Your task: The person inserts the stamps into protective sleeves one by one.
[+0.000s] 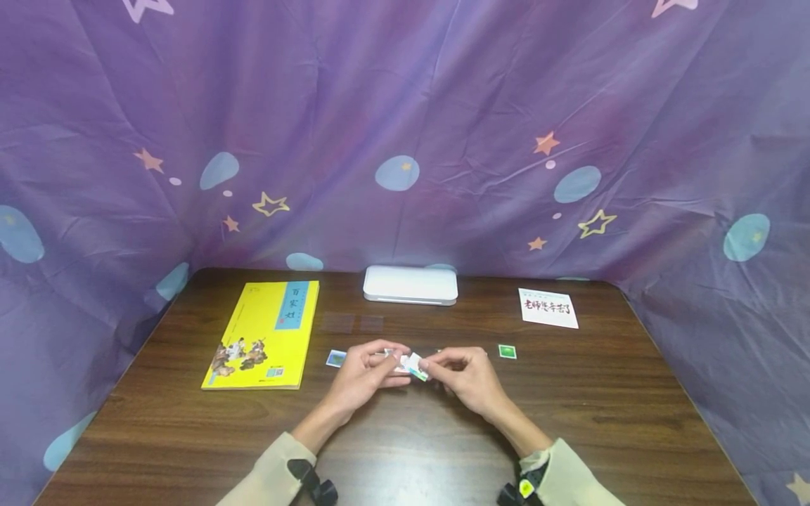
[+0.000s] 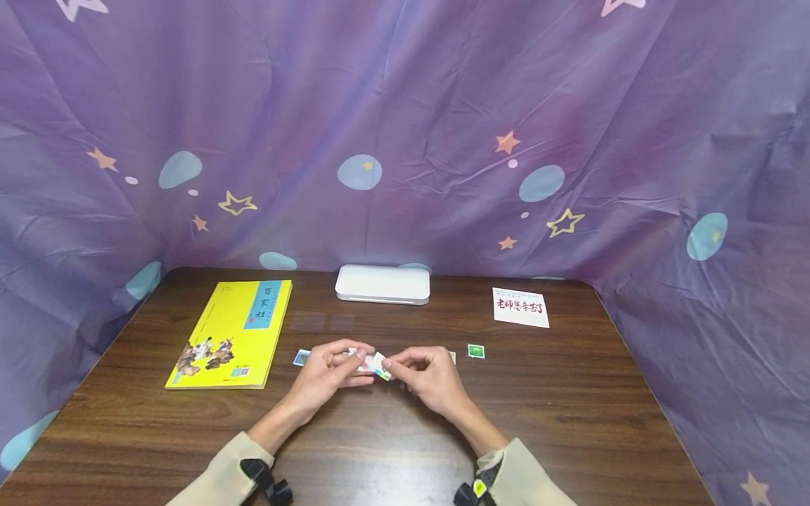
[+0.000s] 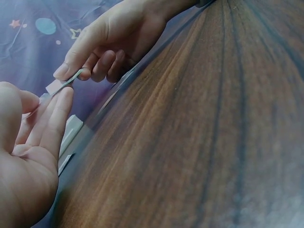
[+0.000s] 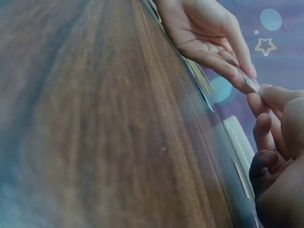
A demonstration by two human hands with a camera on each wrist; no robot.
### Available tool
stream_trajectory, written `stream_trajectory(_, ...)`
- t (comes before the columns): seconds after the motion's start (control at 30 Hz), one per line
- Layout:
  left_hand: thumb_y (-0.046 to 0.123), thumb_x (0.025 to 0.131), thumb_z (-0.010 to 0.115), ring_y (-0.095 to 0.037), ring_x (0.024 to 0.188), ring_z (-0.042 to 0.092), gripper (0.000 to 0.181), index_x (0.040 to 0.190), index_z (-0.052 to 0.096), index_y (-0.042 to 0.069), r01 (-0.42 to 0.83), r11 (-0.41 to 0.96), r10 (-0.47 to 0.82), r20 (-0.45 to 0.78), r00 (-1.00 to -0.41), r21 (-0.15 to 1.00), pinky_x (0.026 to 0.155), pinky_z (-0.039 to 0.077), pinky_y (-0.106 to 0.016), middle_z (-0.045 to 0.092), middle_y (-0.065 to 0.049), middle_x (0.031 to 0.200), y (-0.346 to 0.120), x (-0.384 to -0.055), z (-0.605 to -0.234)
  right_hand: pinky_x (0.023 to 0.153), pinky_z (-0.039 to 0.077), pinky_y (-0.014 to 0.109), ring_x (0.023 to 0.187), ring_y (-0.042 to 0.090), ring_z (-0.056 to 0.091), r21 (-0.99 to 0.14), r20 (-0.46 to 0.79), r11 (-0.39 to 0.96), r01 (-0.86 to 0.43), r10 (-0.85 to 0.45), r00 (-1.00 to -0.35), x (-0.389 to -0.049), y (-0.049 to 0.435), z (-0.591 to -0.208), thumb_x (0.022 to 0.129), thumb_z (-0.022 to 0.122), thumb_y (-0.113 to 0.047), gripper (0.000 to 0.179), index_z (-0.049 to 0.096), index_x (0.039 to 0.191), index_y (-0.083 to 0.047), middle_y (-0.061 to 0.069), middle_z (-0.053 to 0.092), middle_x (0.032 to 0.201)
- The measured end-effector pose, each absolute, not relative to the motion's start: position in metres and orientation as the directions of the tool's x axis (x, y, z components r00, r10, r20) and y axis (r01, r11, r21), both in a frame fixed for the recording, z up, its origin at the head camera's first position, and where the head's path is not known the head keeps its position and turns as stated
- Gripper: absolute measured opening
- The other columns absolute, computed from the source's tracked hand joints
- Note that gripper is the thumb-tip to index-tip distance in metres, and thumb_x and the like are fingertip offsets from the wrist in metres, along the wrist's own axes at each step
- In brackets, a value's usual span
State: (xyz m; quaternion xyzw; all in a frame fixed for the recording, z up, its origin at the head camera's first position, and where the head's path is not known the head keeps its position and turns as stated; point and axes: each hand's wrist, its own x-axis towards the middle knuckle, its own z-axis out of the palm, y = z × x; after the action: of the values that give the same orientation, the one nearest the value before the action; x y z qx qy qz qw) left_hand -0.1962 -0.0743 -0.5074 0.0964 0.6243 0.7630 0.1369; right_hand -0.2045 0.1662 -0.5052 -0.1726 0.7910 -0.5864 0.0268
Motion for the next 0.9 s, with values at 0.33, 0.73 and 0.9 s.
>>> stream_trajectory(0.33,0.014,0.109,0.066,-0.029,0.109,0.081,0.032,0.134,0.066,-0.007,-0.047,-0.188,0.345,0.021,-0.938,0.981,0.095,0.070,-0.043,0.074,-0.028,0.131,-0.0745,-0.1964,-0.5098,0.039,0.053,0.026,0.049,0.012,0.057,-0.930,0.160,0.275,-0.245,-0.297,-0.942,-0.2058,0.1663,-0.5063,0.096,0.085,-0.028,0.011,0.085,0.092,-0.018,0.012,0.078,0.074)
stream_trajectory(0.73,0.015,0.110,0.066,-0.030,0.112,0.080,0.032,0.134,0.065,-0.006,-0.030,-0.197,0.360,0.044,-0.932,0.980,0.097,0.070,-0.044,0.074,-0.028,0.133,-0.0750,-0.1961,-0.5105,0.038,0.051,0.025,0.048,0.012,0.055,-0.934,0.148,0.276,-0.226,-0.274,-0.950,-0.2052,0.1659,-0.5051,0.095,0.086,-0.031,0.013,0.084,0.091,-0.019,0.015,0.075,0.070)
stream_trajectory(0.9,0.015,0.110,0.065,-0.031,0.114,0.080,0.034,0.136,0.064,-0.008,-0.041,-0.202,0.363,0.036,-0.931,0.979,0.097,0.070,-0.045,0.072,-0.030,0.136,-0.0754,-0.1963,-0.5107,0.038,0.050,0.025,0.047,0.013,0.055,-0.935,0.153,0.271,-0.230,-0.277,-0.949,-0.2047,0.1663,-0.5054,0.096,0.086,-0.029,0.012,0.084,0.092,-0.018,0.016,0.075,0.071)
